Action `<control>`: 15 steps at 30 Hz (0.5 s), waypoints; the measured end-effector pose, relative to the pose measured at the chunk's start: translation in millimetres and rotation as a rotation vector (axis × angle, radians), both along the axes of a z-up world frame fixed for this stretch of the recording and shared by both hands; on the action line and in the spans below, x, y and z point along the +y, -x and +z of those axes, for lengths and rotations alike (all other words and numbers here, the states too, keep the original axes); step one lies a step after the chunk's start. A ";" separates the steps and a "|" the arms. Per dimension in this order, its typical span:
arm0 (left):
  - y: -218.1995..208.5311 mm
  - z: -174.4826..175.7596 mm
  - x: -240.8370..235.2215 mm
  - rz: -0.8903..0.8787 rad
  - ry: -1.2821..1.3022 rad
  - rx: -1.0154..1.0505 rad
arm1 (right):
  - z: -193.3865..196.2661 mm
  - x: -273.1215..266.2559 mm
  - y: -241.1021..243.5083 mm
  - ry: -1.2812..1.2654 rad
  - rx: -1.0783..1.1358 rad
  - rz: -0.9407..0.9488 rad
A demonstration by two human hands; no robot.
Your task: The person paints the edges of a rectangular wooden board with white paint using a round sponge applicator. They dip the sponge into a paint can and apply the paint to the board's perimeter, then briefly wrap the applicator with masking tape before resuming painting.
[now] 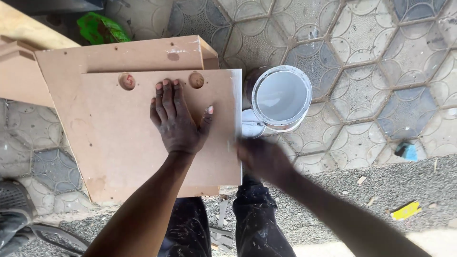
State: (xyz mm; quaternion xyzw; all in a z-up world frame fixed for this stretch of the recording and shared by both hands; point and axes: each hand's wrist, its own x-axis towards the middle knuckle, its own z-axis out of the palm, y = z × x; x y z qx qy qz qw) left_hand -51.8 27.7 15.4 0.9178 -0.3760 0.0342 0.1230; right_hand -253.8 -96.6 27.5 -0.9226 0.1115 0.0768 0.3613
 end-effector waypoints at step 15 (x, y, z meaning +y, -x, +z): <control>0.0 -8.7 2.5 0.024 -0.054 -0.007 | -23.7 -25.0 -48.6 0.460 -0.396 -0.114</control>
